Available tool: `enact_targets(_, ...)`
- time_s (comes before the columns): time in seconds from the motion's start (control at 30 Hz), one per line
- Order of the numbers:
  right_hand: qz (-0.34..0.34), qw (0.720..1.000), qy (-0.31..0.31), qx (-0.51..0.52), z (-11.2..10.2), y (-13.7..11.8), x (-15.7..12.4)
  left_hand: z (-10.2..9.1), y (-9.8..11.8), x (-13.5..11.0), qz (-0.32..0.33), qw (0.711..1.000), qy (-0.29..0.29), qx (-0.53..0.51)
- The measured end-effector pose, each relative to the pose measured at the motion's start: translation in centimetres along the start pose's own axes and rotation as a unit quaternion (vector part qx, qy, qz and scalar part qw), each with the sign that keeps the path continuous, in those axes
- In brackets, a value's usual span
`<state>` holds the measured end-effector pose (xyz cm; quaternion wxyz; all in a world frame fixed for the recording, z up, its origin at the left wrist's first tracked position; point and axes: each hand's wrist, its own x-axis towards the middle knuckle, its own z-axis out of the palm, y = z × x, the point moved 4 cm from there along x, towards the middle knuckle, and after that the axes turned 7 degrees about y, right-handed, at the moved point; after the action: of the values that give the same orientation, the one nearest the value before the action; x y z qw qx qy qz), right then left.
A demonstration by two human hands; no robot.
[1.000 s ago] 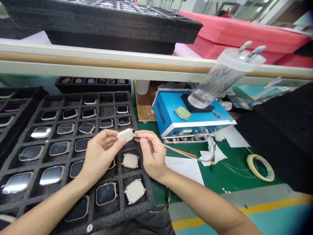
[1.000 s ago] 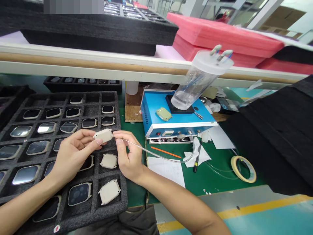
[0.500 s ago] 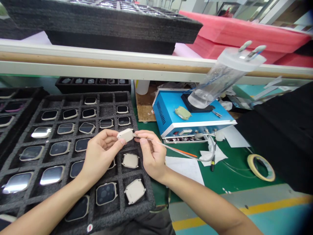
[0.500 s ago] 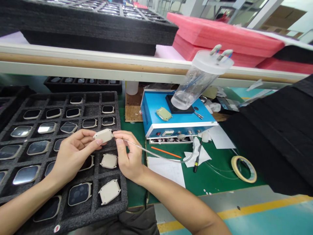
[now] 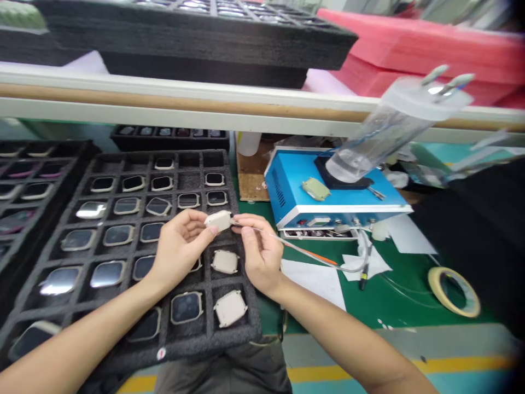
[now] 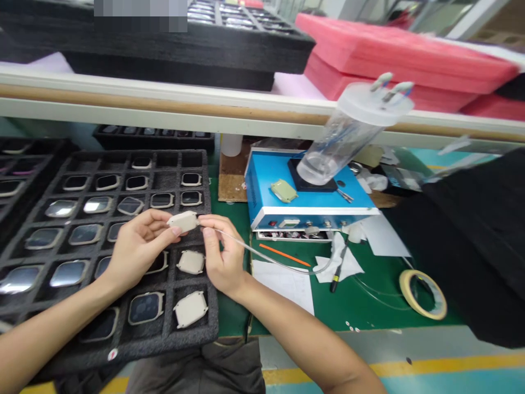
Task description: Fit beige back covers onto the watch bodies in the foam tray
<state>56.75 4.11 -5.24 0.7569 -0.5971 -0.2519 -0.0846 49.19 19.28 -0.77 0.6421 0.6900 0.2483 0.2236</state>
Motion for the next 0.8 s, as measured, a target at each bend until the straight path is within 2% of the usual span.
enact_targets(0.17,0.039,0.995,0.037,0.087,0.5,-0.2,-0.8,0.2,-0.2,-0.4,0.026,0.999,-0.021,-0.005)
enact_targets(0.37,0.085,0.989,0.029,0.117,1.0,-0.5,-1.2,0.2,0.1,-0.7,0.038,0.999,-0.021,-0.010)
enact_targets(0.43,0.098,0.990,0.014,0.101,1.0,-0.4,-1.0,0.1,0.2,-0.7,0.024,0.999,-0.030,-0.024)
enact_targets(0.6,0.133,0.988,-0.073,0.009,1.2,-0.3,0.3,0.0,0.2,-0.4,-0.024,0.997,-0.058,-0.052)
enact_targets(0.8,0.155,0.984,-0.092,0.008,2.0,-0.8,1.8,-0.6,0.2,-0.1,-0.044,0.994,-0.074,-0.070)
